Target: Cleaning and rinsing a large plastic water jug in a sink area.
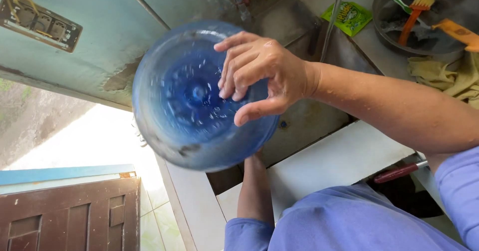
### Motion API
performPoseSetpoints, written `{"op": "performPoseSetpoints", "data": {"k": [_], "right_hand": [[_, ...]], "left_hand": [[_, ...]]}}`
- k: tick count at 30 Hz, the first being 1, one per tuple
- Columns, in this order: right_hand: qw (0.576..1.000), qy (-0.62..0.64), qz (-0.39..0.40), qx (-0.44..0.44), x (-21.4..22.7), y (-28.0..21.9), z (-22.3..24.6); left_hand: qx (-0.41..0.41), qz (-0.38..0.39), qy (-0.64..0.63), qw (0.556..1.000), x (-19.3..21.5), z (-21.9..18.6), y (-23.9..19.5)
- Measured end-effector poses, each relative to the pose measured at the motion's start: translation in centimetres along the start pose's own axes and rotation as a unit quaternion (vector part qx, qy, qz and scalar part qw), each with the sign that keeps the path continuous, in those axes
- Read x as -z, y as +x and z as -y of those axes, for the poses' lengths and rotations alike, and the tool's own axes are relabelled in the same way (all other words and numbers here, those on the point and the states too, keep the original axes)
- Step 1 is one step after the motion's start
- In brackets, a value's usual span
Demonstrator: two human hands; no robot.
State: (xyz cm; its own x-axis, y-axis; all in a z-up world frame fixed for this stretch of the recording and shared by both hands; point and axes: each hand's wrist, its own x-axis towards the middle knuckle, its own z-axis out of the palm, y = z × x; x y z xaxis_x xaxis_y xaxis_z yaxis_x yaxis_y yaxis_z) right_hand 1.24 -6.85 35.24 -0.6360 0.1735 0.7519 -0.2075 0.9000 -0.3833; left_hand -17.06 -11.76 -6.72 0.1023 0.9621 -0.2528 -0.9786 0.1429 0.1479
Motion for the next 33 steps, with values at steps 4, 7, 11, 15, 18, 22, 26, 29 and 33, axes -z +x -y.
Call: {"op": "performPoseSetpoints", "data": {"k": [4,7,11,15,18,22,26,29,33], "right_hand": [[0.999,0.021,-0.014,-0.04,1.2,-1.0,-1.9],[0.995,-0.022,-0.065,-0.078,1.9,-0.6,-2.5],[0.997,-0.043,-0.05,-0.046,1.4,0.1,-0.6],[0.993,-0.045,-0.093,-0.054,1.0,-0.5,-1.9],[0.991,-0.099,-0.088,-0.012,1.9,1.1,0.7],[0.997,-0.019,-0.067,-0.039,0.9,-0.8,0.3],[0.993,-0.023,-0.096,-0.069,1.7,-1.5,-0.7],[0.992,-0.036,-0.101,-0.074,3.4,-0.2,2.1],[0.991,-0.007,-0.09,-0.103,2.3,-3.8,1.1]], "left_hand": [[-0.014,0.006,-0.007,1.0,0.7,-0.4,-0.1],[-0.026,0.01,-0.011,1.0,0.6,-0.4,-0.6],[0.038,0.057,-0.061,0.996,1.8,-0.5,0.1],[0.007,-0.003,-0.032,0.999,3.5,-0.5,0.0],[0.01,-0.046,-0.056,0.997,2.9,-0.6,0.4],[0.017,0.054,-0.075,0.996,6.4,-0.3,1.2],[0.042,0.057,0.003,0.998,1.9,0.5,0.0],[0.026,0.026,0.013,0.999,-0.7,1.1,-1.4],[0.043,-0.012,0.018,0.999,-1.0,0.2,-2.5]]}}
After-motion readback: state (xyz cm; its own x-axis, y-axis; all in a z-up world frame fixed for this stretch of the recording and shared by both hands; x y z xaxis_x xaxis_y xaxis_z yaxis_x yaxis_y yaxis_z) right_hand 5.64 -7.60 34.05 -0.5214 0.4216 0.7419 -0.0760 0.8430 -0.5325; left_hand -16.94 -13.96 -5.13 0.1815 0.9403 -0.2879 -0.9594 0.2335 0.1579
